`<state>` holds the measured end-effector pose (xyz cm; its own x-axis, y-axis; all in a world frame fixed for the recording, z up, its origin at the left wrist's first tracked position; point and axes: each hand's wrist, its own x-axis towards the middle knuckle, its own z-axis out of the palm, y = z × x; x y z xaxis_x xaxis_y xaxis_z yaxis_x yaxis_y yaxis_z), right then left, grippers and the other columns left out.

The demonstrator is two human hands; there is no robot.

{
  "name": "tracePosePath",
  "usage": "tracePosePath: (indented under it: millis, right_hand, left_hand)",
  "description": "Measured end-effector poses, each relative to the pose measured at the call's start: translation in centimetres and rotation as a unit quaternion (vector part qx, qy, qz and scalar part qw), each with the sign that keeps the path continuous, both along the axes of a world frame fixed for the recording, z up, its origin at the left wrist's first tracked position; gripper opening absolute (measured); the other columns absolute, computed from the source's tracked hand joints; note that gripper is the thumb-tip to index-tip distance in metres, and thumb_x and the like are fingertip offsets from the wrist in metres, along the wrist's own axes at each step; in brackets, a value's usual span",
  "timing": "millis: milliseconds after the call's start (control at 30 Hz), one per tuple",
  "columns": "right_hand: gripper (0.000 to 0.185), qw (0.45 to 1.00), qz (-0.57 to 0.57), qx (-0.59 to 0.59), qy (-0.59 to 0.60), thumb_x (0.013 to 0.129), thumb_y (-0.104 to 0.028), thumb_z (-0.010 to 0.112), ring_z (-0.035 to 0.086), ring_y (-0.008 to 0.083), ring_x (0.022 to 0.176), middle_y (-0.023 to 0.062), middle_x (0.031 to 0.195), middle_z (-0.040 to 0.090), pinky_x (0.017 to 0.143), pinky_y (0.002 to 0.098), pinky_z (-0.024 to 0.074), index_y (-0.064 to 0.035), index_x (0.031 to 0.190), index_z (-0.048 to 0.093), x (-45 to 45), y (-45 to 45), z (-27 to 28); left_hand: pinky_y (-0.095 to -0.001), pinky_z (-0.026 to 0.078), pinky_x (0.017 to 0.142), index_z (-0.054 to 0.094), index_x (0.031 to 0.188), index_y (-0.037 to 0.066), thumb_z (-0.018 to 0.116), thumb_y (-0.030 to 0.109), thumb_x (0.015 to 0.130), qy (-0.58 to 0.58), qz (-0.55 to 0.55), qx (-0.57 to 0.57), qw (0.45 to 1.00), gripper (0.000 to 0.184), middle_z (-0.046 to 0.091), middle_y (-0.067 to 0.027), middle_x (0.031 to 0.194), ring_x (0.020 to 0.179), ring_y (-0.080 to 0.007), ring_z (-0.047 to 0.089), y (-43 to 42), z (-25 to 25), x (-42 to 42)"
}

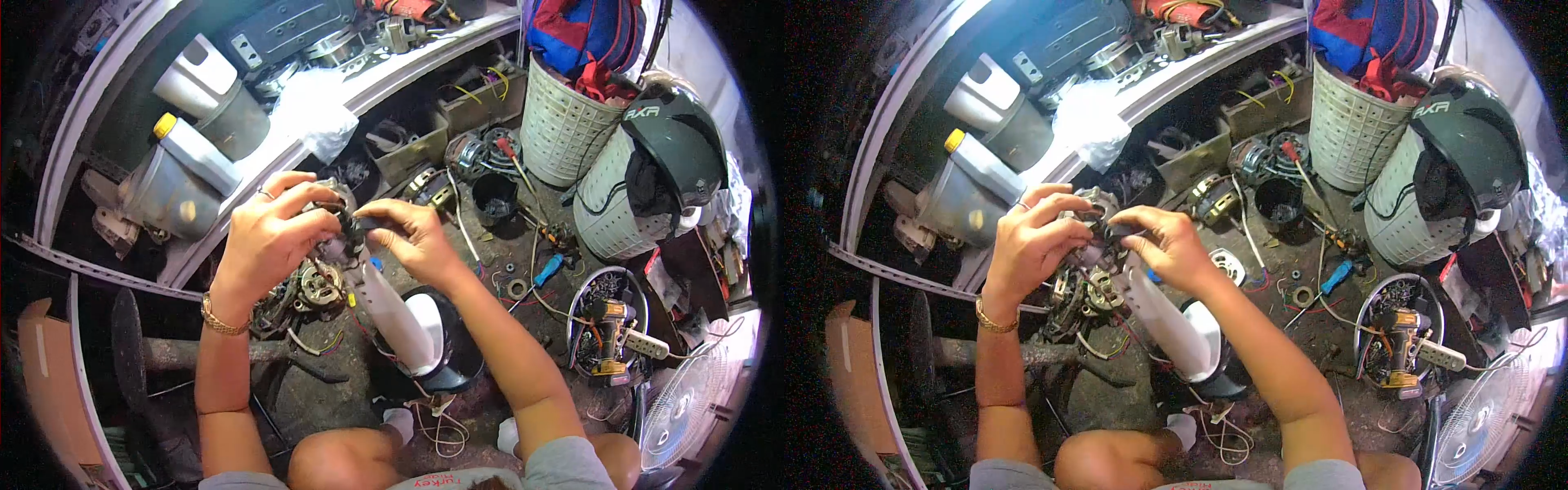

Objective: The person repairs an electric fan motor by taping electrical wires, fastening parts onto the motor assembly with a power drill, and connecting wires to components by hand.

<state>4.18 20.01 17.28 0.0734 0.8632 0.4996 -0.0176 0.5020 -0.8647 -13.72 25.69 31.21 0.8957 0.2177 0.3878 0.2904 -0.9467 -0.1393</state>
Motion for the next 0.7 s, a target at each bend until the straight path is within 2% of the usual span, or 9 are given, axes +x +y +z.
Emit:
tracePosePath:
  millis: [133, 200, 267, 333, 433, 467, 533, 633, 700]
  right_hand:
    - [0.028, 1.000, 0.006, 0.005, 0.022, 0.081, 0.002, 0.064, 0.065, 0.0172, 0.091, 0.0121, 0.100, 0.068, 0.081, 0.0301, 0.0512, -0.0003, 0.109, 0.065, -0.2, 0.2, -0.4]
    - [0.028, 1.000, 0.015, -0.008, 0.023, 0.080, 0.002, 0.065, 0.065, 0.0173, 0.090, 0.0119, 0.099, 0.068, 0.080, 0.0299, 0.0510, 0.0001, 0.108, 0.065, -0.1, 0.4, -0.6]
    - [0.028, 0.999, 0.029, -0.019, 0.025, 0.080, 0.002, 0.066, 0.065, 0.0173, 0.089, 0.0118, 0.098, 0.068, 0.080, 0.0298, 0.0508, 0.0006, 0.108, 0.065, -0.1, 0.3, -0.6]
    - [0.028, 1.000, 0.011, -0.017, 0.021, 0.079, 0.002, 0.066, 0.065, 0.0175, 0.088, 0.0119, 0.098, 0.068, 0.080, 0.0297, 0.0506, 0.0009, 0.107, 0.065, -0.2, 0.1, -0.4]
    - [0.027, 0.997, 0.011, -0.040, 0.061, 0.080, 0.002, 0.066, 0.064, 0.0161, 0.089, 0.0120, 0.098, 0.068, 0.080, 0.0294, 0.0506, 0.0009, 0.106, 0.066, -0.5, 0.0, -0.8]
    - [0.026, 0.995, 0.017, -0.061, 0.081, 0.080, 0.002, 0.065, 0.064, 0.0154, 0.089, 0.0119, 0.098, 0.068, 0.080, 0.0291, 0.0506, 0.0011, 0.106, 0.066, -0.5, 0.0, -0.9]
    - [0.026, 0.992, 0.036, -0.075, 0.098, 0.080, 0.003, 0.064, 0.063, 0.0133, 0.089, 0.0106, 0.098, 0.068, 0.081, 0.0284, 0.0505, 0.0016, 0.106, 0.066, -0.5, 0.0, -0.7]
    - [0.026, 0.994, 0.031, -0.073, 0.073, 0.081, 0.004, 0.062, 0.062, 0.0117, 0.090, 0.0094, 0.098, 0.068, 0.081, 0.0274, 0.0504, 0.0018, 0.107, 0.066, -0.7, -0.1, -0.3]
    - [0.026, 0.991, 0.046, -0.074, 0.097, 0.081, 0.004, 0.061, 0.062, 0.0108, 0.089, 0.0081, 0.097, 0.067, 0.080, 0.0271, 0.0507, 0.0018, 0.107, 0.065, -0.6, -0.1, -0.4]
  left_hand:
    - [-0.0376, 0.051, 0.075, 0.065, 0.085, 0.010, 0.072, 0.015, 0.075, -0.019, -0.049, -0.086, 0.995, 0.013, 0.065, -0.0042, 0.092, 0.092, -0.0266, 0.063, 2.0, -0.5, 1.2]
    - [-0.0381, 0.050, 0.072, 0.064, 0.085, 0.006, 0.071, 0.013, 0.077, 0.067, -0.065, -0.237, 0.967, 0.013, 0.064, -0.0076, 0.087, 0.084, -0.0285, 0.063, 3.3, -0.3, 1.6]
    - [-0.0380, 0.049, 0.071, 0.065, 0.088, 0.004, 0.069, 0.009, 0.080, 0.105, -0.066, -0.313, 0.942, 0.011, 0.062, -0.0104, 0.082, 0.079, -0.0308, 0.063, 4.1, 0.2, 2.1]
    - [-0.0377, 0.049, 0.071, 0.063, 0.086, 0.003, 0.069, 0.006, 0.078, 0.107, -0.068, -0.324, 0.938, 0.010, 0.061, -0.0106, 0.082, 0.080, -0.0307, 0.062, 4.1, 0.6, 2.2]
    - [-0.0363, 0.049, 0.080, 0.060, 0.078, 0.003, 0.068, -0.002, 0.070, 0.041, -0.041, -0.303, 0.951, 0.012, 0.061, -0.0100, 0.092, 0.090, -0.0294, 0.061, 2.6, 0.3, 1.6]
    - [-0.0364, 0.047, 0.083, 0.061, 0.079, 0.004, 0.070, 0.001, 0.070, 0.028, -0.029, -0.304, 0.952, 0.013, 0.058, -0.0108, 0.093, 0.092, -0.0299, 0.058, 1.8, 0.4, 1.5]
    - [-0.0364, 0.046, 0.082, 0.063, 0.083, 0.005, 0.072, 0.003, 0.070, 0.043, -0.001, -0.172, 0.984, 0.015, 0.059, -0.0100, 0.092, 0.092, -0.0292, 0.057, 0.8, 0.9, 1.2]
    - [-0.0366, 0.045, 0.083, 0.065, 0.086, 0.006, 0.074, 0.005, 0.070, 0.090, 0.034, -0.230, 0.968, 0.018, 0.060, -0.0089, 0.092, 0.092, -0.0284, 0.057, 2.0, 1.3, 0.0]
    - [-0.0366, 0.046, 0.082, 0.065, 0.086, 0.006, 0.074, 0.005, 0.070, 0.076, 0.017, -0.205, 0.976, 0.019, 0.060, -0.0082, 0.092, 0.092, -0.0280, 0.058, 3.0, 1.6, -0.4]
